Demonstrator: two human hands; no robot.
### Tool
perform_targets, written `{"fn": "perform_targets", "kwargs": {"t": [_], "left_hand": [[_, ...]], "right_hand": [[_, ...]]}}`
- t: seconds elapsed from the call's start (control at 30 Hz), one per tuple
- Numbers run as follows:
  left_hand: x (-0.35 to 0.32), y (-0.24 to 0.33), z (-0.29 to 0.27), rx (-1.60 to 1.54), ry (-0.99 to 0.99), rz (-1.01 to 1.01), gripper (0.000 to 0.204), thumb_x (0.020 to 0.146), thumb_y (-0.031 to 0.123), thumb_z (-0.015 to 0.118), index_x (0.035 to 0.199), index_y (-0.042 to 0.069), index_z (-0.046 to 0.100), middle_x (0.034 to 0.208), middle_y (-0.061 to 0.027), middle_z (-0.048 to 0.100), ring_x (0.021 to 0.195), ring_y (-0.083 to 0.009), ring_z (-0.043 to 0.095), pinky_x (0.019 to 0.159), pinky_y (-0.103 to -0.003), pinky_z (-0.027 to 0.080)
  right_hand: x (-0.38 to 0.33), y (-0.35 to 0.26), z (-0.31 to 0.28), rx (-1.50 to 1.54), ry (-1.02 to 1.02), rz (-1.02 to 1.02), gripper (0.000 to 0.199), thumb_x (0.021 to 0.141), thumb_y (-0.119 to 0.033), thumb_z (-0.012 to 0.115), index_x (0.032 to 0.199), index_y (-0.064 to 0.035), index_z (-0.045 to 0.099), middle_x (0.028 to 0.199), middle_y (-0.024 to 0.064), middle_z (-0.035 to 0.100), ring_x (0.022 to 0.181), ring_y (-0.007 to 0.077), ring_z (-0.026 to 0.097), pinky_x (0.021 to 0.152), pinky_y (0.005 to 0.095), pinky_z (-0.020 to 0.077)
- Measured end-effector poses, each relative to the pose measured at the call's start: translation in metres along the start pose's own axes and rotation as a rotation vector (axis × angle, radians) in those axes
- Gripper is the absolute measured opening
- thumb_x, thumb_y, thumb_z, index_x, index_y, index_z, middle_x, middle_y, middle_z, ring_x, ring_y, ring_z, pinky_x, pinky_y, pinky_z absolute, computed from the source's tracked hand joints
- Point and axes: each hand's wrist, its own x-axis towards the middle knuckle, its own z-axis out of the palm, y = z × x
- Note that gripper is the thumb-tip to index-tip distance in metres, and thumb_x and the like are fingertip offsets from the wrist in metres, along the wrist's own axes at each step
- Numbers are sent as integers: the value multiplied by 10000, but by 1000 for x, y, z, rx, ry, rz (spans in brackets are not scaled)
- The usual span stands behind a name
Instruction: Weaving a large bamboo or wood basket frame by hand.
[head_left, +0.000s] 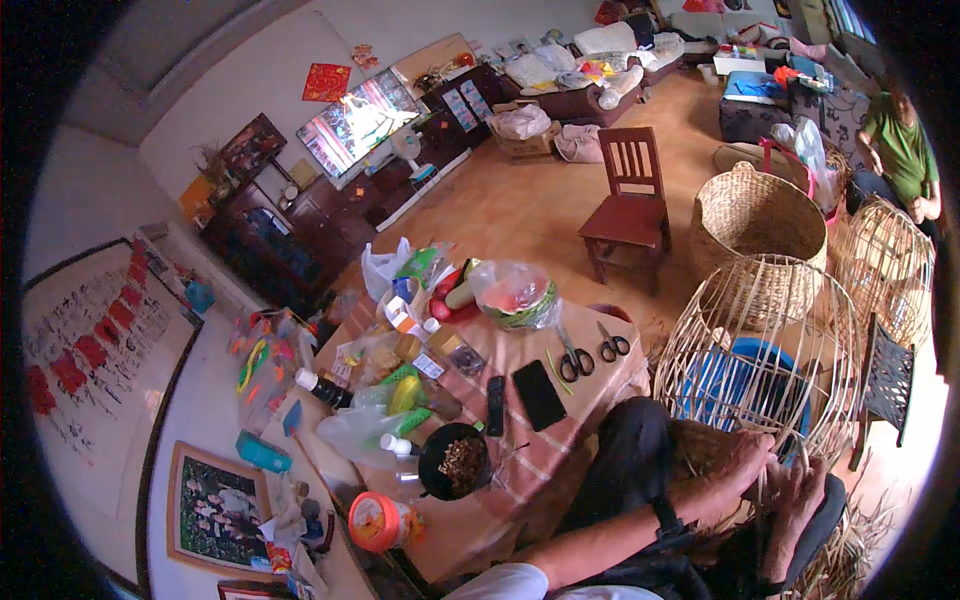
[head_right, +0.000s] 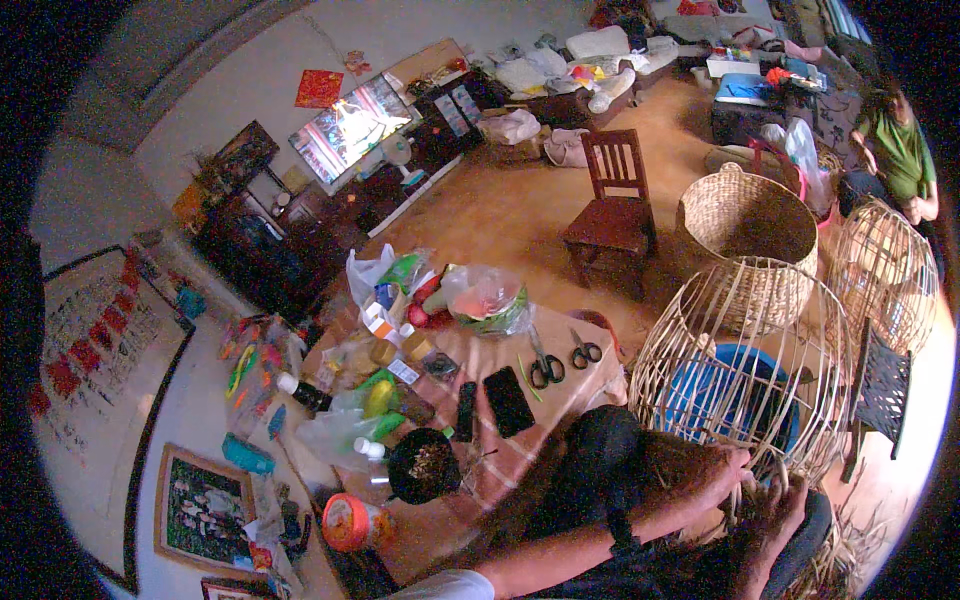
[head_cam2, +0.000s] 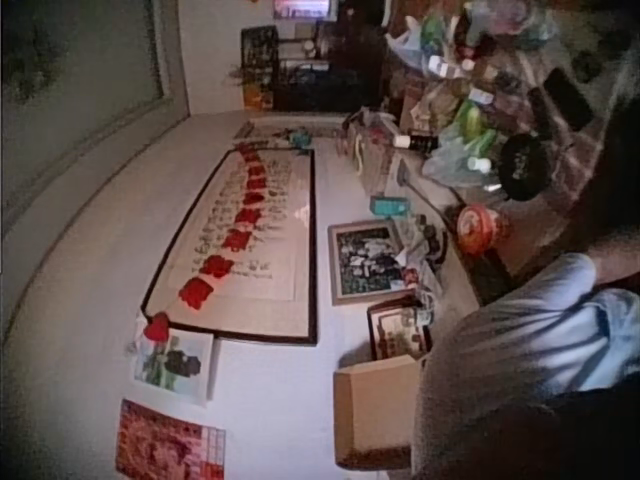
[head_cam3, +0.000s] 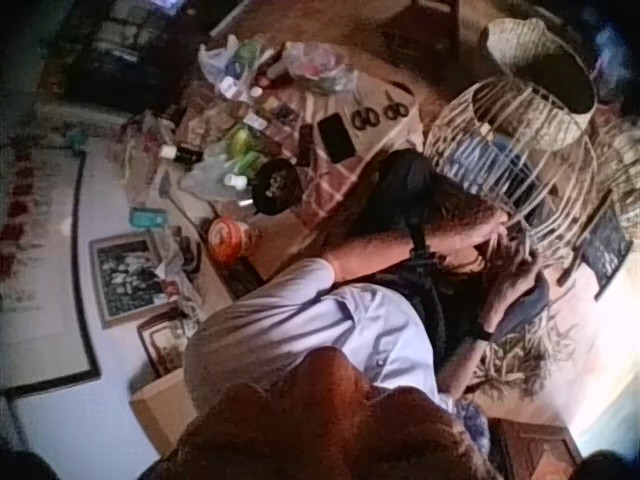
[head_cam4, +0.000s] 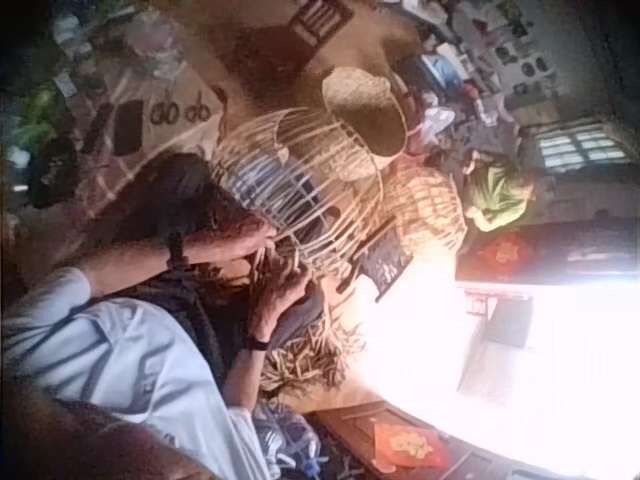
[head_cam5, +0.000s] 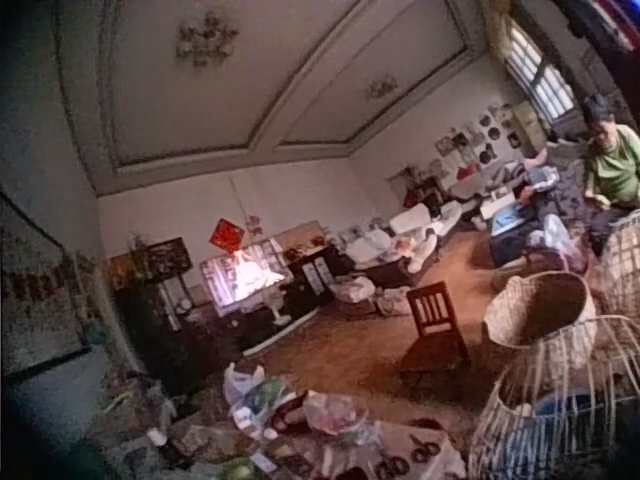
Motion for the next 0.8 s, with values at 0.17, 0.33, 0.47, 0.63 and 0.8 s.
{"fn": "perform_targets", "kwargs": {"t": [0.17, 0.33, 0.47, 0.63, 0.8], "left_hand": [[-3, 3, -7, 59, -2, 13, 257, 904, 206, 732, 818, 16, 582, 842, -216, 652, 856, -417, 654, 763, -509, 493], [-7, 24, -35, -114, 44, -4, 258, 944, 176, 698, 802, -1, 574, 786, -206, 613, 779, -406, 623, 714, -490, 470], [-13, 6, -38, -95, 19, -112, 187, 902, 151, 739, 852, 4, 635, 860, -214, 657, 880, -416, 645, 772, -512, 488], [-14, -3, -33, -133, 18, -171, 214, 985, 186, 692, 915, -11, 649, 805, -194, 604, 797, -353, 602, 766, -443, 473], [-2, -54, -23, -101, -142, -210, 223, 1023, 204, 664, 1150, 22, 650, 1061, -170, 625, 992, -333, 582, 903, -432, 458]], "right_hand": [[-7, -10, 19, -219, -12, -66, 282, 921, -59, 790, 1160, -27, 644, 903, 85, 699, 767, 142, 609, 675, 320, 521], [4, -35, 3, -50, -255, -23, 206, 941, -58, 722, 1138, 3, 716, 843, 15, 657, 767, 115, 577, 684, 296, 490], [-7, -59, 14, -26, -284, -60, 141, 963, -26, 692, 1095, 18, 717, 871, 2, 651, 798, 126, 599, 696, 294, 506], [-3, -42, 17, 105, -247, -40, 100, 1017, -38, 651, 1068, 40, 689, 980, 37, 671, 827, 128, 602, 702, 287, 508], [17, -53, 24, -214, -335, -68, 228, 1048, -119, 641, 1192, 54, 677, 1072, 47, 699, 925, 151, 650, 798, 305, 529]]}}
